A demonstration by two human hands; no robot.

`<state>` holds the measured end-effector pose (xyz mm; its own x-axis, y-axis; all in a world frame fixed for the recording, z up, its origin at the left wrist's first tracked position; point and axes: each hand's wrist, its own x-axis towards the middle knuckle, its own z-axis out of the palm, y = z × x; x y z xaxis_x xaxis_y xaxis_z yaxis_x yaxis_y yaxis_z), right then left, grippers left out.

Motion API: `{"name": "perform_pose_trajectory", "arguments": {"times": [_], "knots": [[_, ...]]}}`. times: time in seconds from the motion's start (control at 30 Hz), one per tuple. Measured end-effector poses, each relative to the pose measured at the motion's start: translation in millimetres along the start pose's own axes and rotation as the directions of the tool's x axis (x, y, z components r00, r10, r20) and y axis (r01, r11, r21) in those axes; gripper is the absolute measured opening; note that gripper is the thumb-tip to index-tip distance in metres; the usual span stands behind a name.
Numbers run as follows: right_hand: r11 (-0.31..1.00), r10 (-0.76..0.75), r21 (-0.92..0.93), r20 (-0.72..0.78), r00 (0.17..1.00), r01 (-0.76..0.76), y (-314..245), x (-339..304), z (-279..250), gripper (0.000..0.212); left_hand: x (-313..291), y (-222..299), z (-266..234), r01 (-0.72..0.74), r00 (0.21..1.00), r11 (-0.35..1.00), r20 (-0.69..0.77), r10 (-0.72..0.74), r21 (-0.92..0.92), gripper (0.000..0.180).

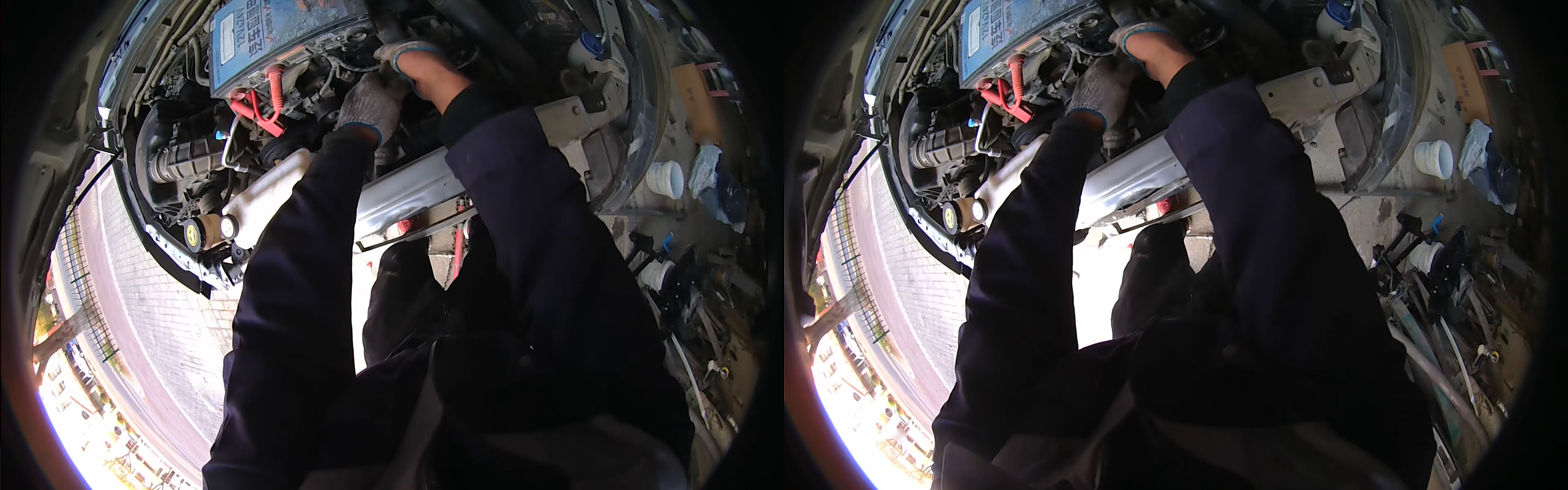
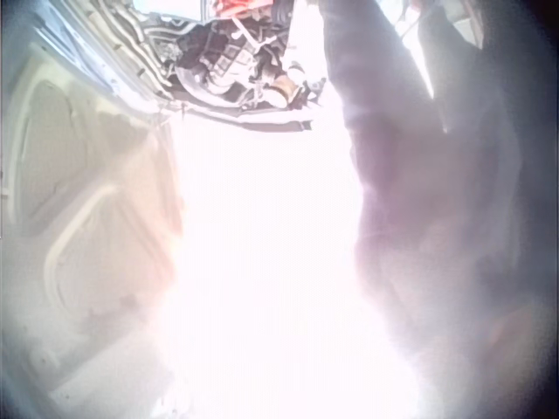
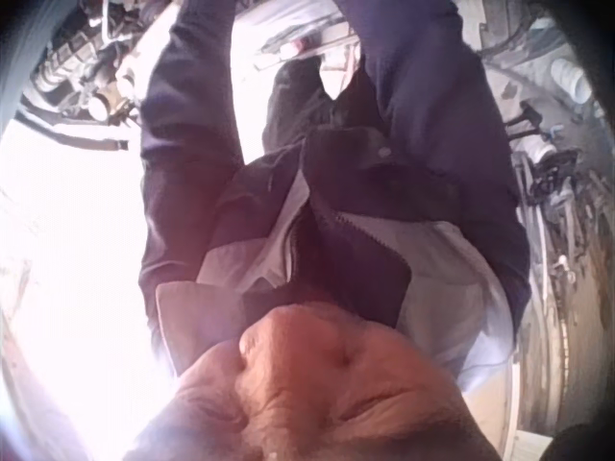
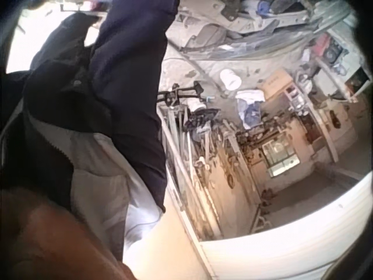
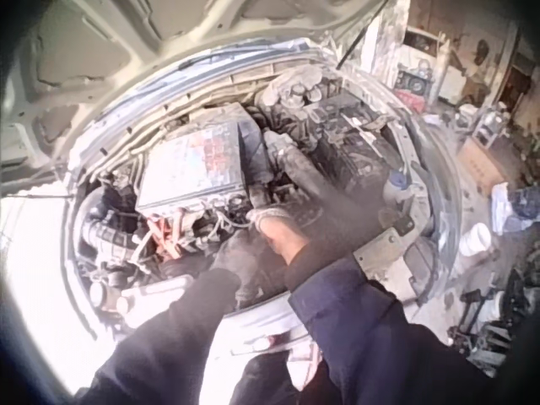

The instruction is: The person uses a power drill to remove fasteners from the front of a car, then detaches hoses and pulls the radiator out of the engine bay. The radiator is set aside and the person continues to work on the engine area.

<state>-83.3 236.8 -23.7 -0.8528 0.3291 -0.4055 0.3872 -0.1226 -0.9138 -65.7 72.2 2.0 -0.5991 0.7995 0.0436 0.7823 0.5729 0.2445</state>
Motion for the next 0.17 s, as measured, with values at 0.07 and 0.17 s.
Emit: {"name": "perform_pose_trajectory", "arguments": {"times": [0.07,0.17], "knots": [[0.993,-0.087,-0.075,-0.004,0.996,0.087,1,6,0,0.044,0,-3,-1,0.031,0.999,0.999,-0.019,-0.032,-0.031,0.036],[0.903,-0.240,-0.382,-0.074,0.968,0.195,7,12,-3,0.047,3,-1,-1,0.154,0.987,0.957,0.081,-0.138,-0.246,0.043]]}}
